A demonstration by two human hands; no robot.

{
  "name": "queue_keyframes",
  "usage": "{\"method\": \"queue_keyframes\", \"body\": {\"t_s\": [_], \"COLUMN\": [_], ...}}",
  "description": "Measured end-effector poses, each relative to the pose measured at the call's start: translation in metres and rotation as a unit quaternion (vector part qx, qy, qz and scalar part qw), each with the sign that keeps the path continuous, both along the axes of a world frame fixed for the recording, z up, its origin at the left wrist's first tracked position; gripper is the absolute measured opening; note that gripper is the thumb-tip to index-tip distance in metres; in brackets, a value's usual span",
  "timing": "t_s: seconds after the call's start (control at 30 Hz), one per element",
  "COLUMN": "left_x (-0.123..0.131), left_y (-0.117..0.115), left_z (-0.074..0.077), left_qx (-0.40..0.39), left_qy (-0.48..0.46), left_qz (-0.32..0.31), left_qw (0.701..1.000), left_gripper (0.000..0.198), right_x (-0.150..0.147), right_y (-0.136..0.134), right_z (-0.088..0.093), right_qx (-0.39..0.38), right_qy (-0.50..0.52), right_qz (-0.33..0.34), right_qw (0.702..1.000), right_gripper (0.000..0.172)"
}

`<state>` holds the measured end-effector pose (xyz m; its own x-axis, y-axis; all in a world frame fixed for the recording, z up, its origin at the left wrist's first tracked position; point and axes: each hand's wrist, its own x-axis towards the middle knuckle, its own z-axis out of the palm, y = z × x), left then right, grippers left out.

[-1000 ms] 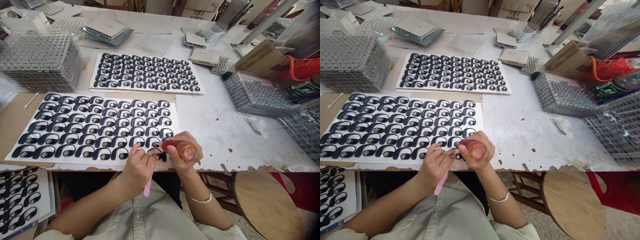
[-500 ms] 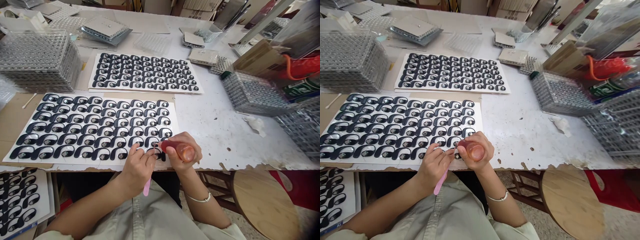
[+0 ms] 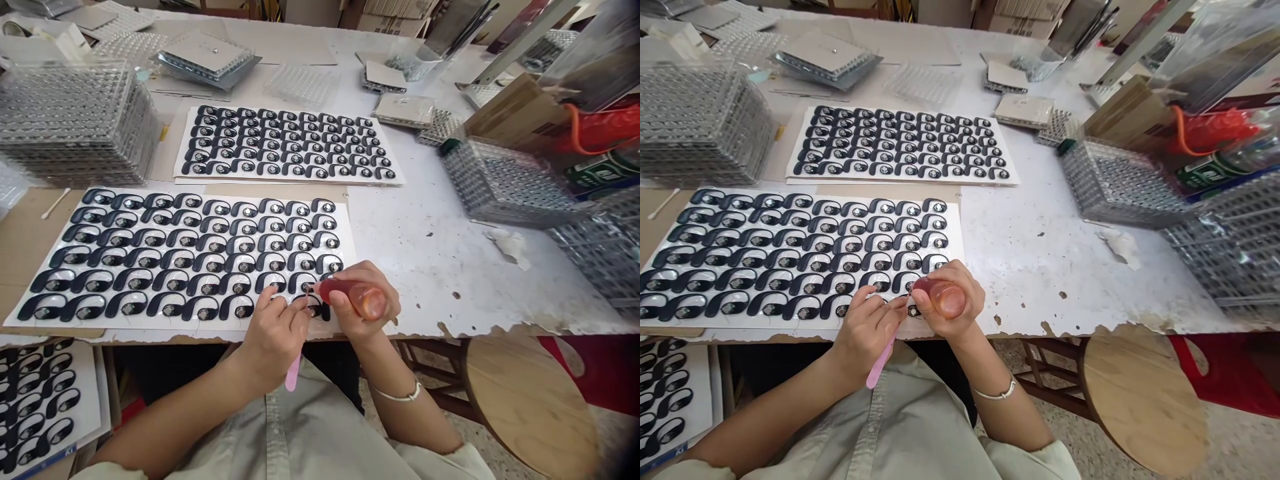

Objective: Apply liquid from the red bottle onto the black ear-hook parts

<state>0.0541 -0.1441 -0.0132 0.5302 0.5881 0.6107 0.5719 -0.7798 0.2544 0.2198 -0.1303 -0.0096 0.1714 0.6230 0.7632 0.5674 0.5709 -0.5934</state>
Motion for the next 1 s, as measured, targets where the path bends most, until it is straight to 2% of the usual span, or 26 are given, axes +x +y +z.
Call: {"method": "queue_keyframes", "body": {"t_s": [0.23,0.53,0.77,1.0], "left_x": [-0.001,0.0,-0.001,-0.001], "left_y": [-0.001,0.0,0.0,0.0], "left_z": [-0.002,0.002,0.002,0.006], "left_qx": [-0.001,0.001,-0.007,-0.003], "left_qy": [0.005,-0.004,-0.005,-0.001], "left_qz": [-0.001,0.0,-0.01,-0.003], "left_qw": [1.0,1.0,1.0,1.0], "left_gripper": [0.009,0.013,0.02,0.018], "right_x": [0.0,0.002,0.01,0.012], "right_y": [-0.001,-0.003,-0.019,-0.042], "right_z": [0.001,-0.004,0.0,-0.008], "right_qx": [-0.003,0.017,0.018,-0.027], "right_qy": [-0.004,0.009,0.104,-0.002], "right_qz": [-0.04,-0.055,-0.098,-0.075], "right_qw": [0.999,0.998,0.99,0.997], "right_gripper": [0.019,0.017,0.037,0.034]}}
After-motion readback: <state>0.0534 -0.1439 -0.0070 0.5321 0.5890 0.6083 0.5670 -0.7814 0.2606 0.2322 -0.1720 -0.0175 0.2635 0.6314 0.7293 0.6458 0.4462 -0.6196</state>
